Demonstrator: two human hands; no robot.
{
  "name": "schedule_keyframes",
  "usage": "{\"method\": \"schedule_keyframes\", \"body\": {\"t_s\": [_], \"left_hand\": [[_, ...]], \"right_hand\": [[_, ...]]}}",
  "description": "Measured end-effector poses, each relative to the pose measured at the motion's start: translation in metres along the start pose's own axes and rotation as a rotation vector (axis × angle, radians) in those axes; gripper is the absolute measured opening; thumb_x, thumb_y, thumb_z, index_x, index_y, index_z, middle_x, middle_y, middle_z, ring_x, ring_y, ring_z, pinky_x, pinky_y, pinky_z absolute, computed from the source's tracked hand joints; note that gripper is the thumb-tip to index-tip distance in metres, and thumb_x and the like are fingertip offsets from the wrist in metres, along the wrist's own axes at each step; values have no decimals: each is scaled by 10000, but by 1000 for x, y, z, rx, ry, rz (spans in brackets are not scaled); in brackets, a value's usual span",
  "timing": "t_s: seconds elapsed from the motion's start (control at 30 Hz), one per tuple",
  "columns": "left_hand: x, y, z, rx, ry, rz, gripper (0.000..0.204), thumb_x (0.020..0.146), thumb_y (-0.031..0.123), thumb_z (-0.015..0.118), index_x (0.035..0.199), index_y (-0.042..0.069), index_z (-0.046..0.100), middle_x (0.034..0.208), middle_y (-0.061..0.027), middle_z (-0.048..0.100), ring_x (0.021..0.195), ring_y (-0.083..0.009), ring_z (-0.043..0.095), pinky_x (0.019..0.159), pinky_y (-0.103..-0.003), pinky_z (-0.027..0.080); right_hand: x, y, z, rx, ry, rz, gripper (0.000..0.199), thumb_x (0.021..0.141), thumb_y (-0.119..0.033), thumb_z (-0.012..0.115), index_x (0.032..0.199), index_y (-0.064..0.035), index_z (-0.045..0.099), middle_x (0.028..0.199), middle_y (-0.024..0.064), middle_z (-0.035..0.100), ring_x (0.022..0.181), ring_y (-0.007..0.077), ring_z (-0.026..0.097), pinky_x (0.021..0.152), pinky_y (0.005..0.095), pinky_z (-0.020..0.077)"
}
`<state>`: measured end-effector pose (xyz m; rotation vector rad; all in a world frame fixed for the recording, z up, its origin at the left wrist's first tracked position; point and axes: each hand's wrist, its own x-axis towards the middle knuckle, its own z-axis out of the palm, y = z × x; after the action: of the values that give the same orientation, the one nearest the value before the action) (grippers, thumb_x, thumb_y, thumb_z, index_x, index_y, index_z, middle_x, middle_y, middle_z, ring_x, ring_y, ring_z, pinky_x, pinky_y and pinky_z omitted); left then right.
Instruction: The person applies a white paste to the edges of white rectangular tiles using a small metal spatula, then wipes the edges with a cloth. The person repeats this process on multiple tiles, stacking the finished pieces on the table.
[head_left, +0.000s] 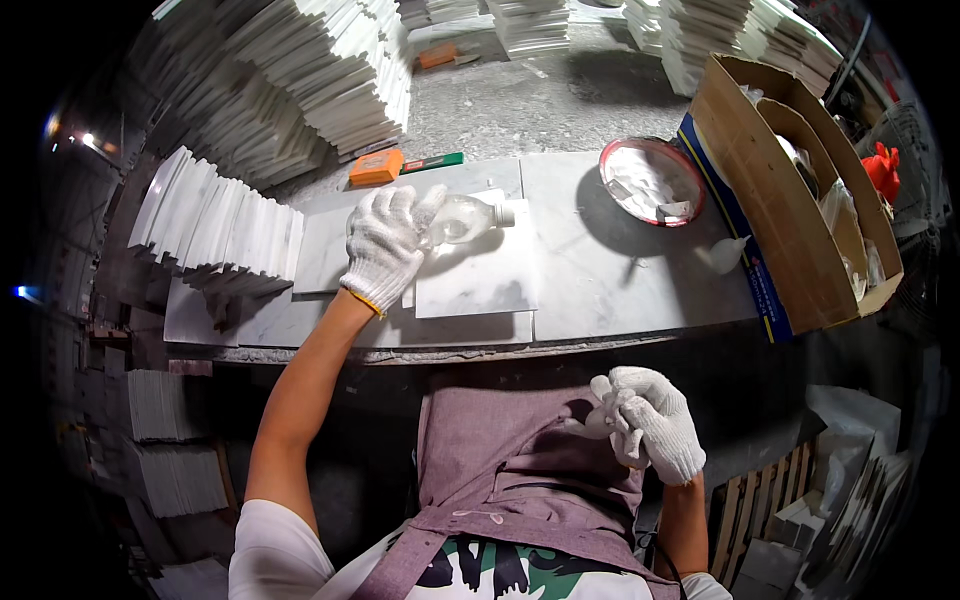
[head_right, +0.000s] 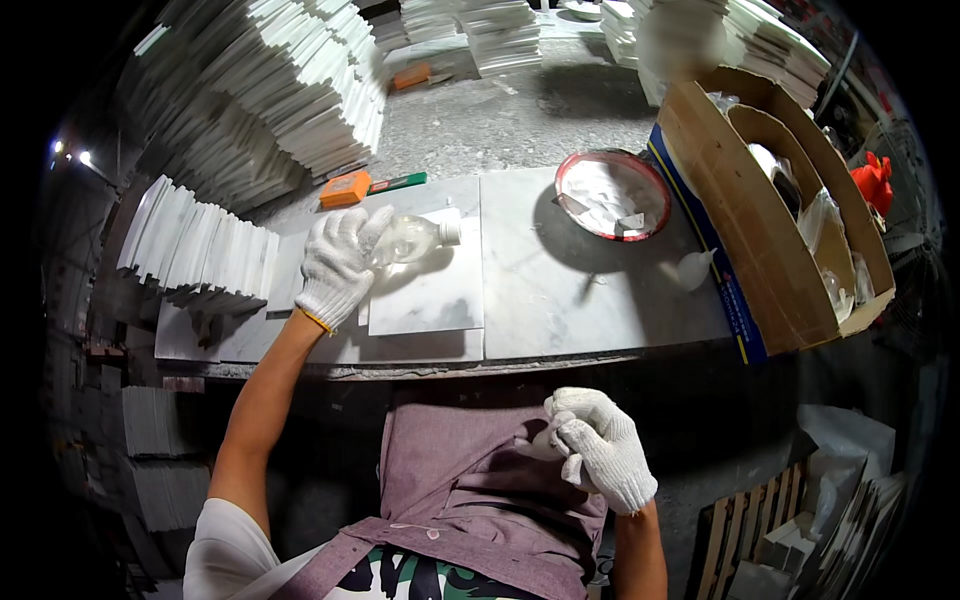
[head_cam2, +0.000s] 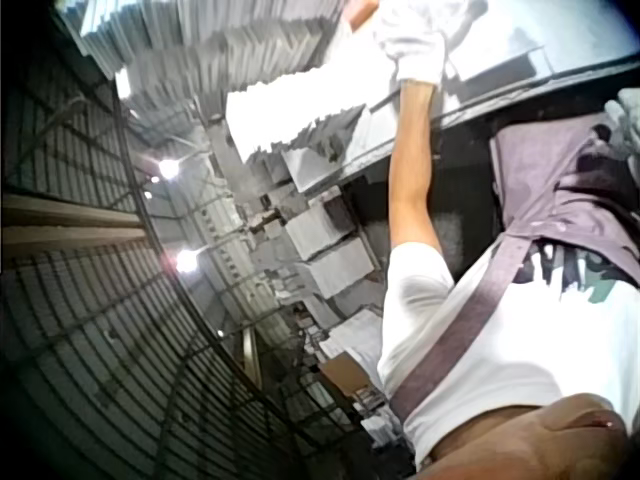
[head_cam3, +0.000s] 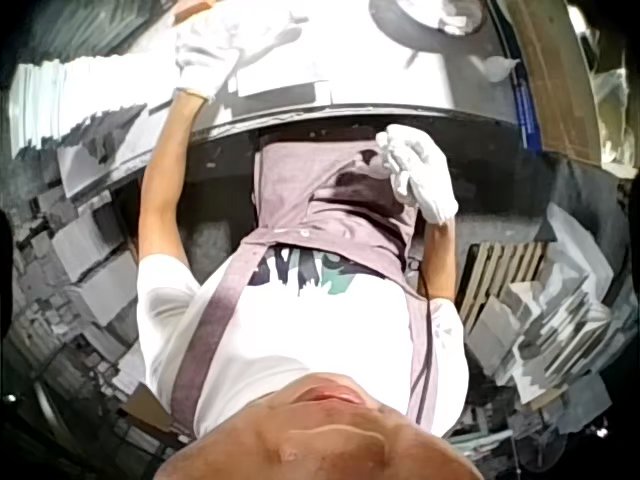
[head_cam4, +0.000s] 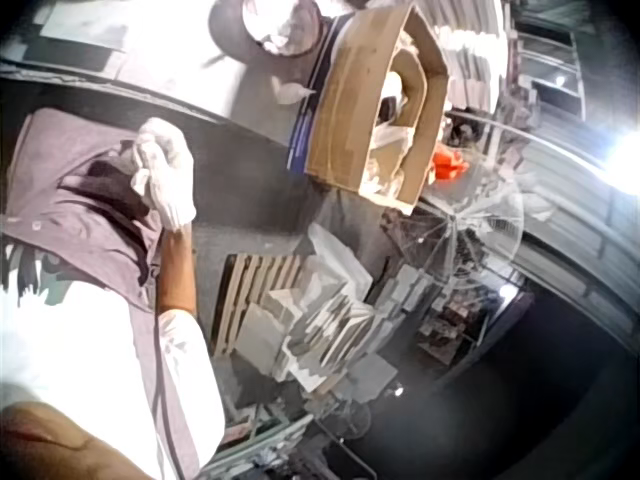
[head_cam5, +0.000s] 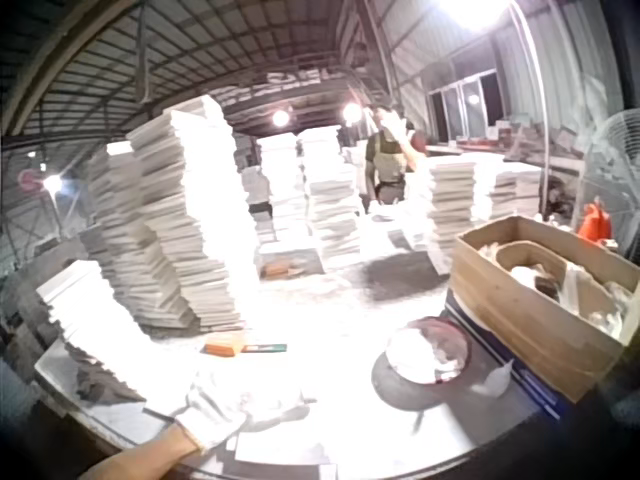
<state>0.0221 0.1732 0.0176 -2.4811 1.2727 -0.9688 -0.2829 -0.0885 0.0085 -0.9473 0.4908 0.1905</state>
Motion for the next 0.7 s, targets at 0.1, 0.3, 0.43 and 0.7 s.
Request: {"method": "schedule_keyframes", "body": {"t_s": [0.1,0.3,0.43,0.7], "left_hand": [[11,3,-4,-11,-142,-56,520,825,359,650,1314,225,535,958,-61,508,919,-251,546,837,-441,470],[14,3,-1,32,-63,34,504,838,348,634,1314,211,537,947,-64,503,933,-251,538,870,-442,452],[6,-1,-5,-14,-153,-61,576,809,354,677,1344,207,523,980,-79,519,965,-265,538,900,-446,443],[15,10,-24,-351,-392,-370,734,716,413,796,1350,160,525,1195,-122,565,1113,-315,559,965,-435,453]], "right_hand": [[6,13,-1,-91,73,-263,187,953,-49,552,1135,-6,560,873,51,578,674,73,505,494,198,440],[11,6,4,-144,205,-261,201,957,-38,549,1150,14,575,893,36,592,733,82,533,685,237,477],[13,4,-2,-254,250,-264,277,958,-73,538,1209,35,582,913,34,598,792,84,547,704,218,470],[13,-9,6,-216,208,-163,351,946,-77,557,1271,51,529,913,49,597,782,92,537,717,236,478]]}}
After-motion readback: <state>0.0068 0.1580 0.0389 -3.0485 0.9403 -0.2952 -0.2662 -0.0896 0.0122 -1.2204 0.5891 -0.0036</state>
